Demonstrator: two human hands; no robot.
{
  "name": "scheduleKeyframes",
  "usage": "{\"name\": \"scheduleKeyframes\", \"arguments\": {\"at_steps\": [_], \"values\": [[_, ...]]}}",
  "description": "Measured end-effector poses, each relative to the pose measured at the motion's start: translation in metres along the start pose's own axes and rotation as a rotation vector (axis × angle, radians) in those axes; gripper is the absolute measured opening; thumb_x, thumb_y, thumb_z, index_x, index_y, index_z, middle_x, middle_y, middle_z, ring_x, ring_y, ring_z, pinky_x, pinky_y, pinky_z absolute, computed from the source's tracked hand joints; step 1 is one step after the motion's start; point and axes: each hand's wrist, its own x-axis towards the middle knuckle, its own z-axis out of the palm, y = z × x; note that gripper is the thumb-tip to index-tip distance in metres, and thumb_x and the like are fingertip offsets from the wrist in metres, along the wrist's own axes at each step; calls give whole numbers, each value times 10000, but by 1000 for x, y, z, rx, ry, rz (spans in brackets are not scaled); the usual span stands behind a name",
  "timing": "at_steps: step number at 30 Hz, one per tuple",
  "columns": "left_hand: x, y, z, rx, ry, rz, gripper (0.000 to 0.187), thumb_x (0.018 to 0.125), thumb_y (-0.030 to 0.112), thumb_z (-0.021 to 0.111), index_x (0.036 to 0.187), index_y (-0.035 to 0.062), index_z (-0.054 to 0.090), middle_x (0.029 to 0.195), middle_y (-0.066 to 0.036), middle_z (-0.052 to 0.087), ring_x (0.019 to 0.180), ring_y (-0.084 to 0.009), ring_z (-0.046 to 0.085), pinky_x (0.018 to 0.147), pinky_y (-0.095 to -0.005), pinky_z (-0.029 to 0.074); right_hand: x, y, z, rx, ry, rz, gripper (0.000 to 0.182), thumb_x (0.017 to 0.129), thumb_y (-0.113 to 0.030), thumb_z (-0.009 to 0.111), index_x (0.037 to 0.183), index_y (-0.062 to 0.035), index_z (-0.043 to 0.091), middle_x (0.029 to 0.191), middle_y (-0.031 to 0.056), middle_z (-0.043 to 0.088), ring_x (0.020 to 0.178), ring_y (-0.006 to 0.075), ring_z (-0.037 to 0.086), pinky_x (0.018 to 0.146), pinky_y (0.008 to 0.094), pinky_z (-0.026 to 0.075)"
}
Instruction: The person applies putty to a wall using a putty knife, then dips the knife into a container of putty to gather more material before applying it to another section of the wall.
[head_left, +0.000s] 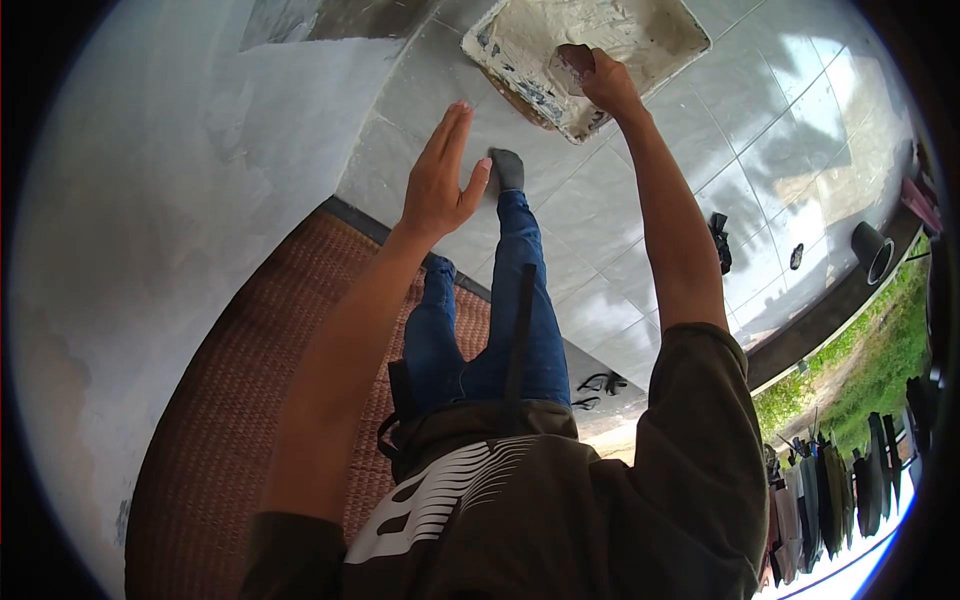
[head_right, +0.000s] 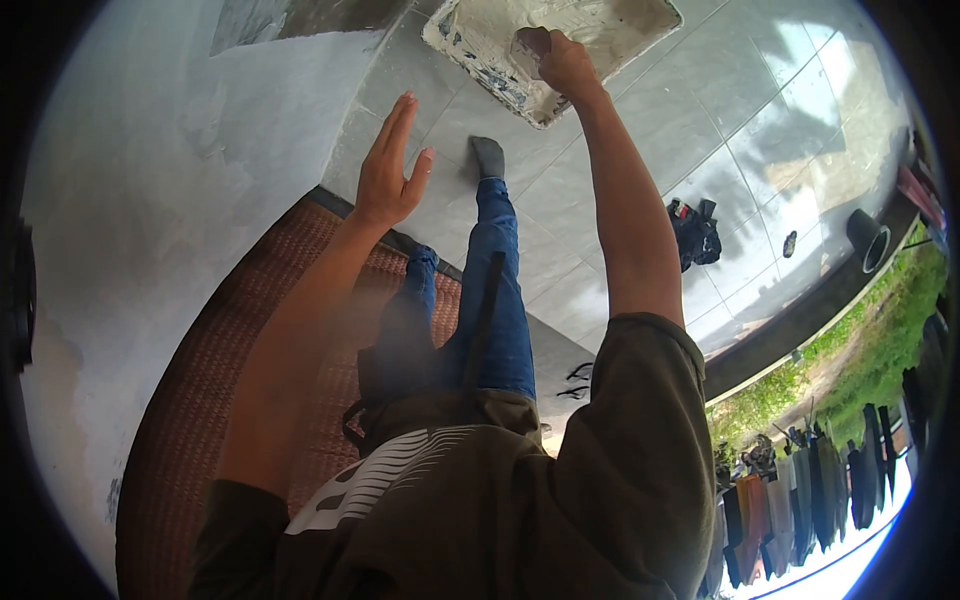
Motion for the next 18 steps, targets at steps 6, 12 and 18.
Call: {"name": "scheduleKeyframes", "arguments": {"at_steps": [6,12,18], "values": [[-10,-2,-2,-6,12,-22,621,973,208,534,1481,-89,336,1519,-311,373,1416,-443,386,1156,-456,346,-8,-2,21,33,-113,-15,329,826,-108,582,1124,29,607,1042,323,673,1018,479,649,885,522,520],[-14,-5,-6,-4,27,-19,623,971,206,533,1484,-87,333,1521,-309,372,1415,-444,386,1156,-460,345,4,7,11,77,-234,-58,387,807,-156,630,1143,35,624,1005,231,700,920,390,673,832,432,528],[-20,-8,-22,43,66,-4,624,958,211,566,1464,-89,357,1487,-322,401,1386,-451,418,1130,-464,381,6,8,-12,553,-620,258,238,840,-97,614,1038,33,628,868,86,661,773,141,609,691,290,490]]}}
